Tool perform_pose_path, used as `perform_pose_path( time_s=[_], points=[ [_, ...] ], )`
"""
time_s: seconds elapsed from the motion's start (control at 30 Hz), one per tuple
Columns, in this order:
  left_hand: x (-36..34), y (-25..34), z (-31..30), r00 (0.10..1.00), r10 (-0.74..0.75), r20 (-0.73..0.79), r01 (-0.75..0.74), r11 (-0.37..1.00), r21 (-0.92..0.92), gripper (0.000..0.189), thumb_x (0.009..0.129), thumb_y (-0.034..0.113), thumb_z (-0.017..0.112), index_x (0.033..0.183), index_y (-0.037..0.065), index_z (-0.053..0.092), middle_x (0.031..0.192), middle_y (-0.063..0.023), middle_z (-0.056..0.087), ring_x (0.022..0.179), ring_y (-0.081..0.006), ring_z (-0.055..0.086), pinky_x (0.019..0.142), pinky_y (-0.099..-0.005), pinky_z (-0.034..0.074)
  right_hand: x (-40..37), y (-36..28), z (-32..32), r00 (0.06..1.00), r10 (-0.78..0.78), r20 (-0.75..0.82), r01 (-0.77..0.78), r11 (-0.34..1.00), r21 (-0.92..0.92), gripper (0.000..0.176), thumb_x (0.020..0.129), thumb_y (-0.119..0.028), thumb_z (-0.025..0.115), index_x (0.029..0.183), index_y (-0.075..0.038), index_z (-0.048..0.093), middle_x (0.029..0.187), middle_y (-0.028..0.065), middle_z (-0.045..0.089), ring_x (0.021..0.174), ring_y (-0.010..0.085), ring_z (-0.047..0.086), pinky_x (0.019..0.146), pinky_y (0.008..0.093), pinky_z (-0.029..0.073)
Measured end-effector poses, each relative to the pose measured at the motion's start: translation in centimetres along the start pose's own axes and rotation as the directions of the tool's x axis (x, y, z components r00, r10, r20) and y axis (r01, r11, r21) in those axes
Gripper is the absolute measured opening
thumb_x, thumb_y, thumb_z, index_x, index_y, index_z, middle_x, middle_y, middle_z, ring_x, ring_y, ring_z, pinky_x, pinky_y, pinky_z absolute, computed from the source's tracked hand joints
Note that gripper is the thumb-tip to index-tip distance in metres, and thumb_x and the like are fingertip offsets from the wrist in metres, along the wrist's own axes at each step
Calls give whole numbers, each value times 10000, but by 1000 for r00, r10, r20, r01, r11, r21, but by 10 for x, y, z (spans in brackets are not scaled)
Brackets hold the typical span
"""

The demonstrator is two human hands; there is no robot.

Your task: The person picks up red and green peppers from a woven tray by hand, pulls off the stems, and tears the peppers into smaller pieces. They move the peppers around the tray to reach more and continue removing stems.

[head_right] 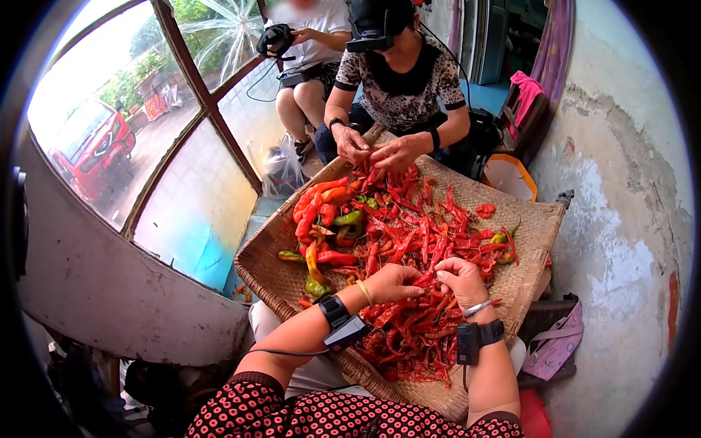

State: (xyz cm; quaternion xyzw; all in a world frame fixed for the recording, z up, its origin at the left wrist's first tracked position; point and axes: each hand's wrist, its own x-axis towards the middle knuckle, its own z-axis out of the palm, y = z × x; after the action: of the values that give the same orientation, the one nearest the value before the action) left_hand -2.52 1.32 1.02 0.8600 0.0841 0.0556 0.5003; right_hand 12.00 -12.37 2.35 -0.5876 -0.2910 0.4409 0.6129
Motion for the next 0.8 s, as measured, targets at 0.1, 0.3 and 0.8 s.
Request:
perform_pose_path(
  time_s=[0.1,0.3,0.8],
  points=[
    [1,-6,2,999,6,-40,-6,1000,-3,294,783,255,636,927,5,582,752,-107,617,697,-154,589,640,-294,459,0,0,0,1000,6,-5,-6,1000,-19,81,792,-7,552,867,-16,579,692,7,559,507,58,492,477,180,417],
    [0,2,-2,995,-96,-22,93,987,-133,227,807,212,608,913,12,592,721,-80,609,661,-135,579,599,-282,457,0,0,0,1000,0,-7,1,995,101,103,808,-48,558,903,-15,577,695,1,554,519,62,509,483,181,423],
    [-1,-1,-13,986,-123,-113,131,989,66,283,773,231,642,955,20,595,755,-99,618,678,-175,585,621,-297,462,8,10,-13,999,-35,-18,25,921,-388,208,786,-41,561,990,-1,563,706,13,580,549,64,529,474,202,435]
  ],
)
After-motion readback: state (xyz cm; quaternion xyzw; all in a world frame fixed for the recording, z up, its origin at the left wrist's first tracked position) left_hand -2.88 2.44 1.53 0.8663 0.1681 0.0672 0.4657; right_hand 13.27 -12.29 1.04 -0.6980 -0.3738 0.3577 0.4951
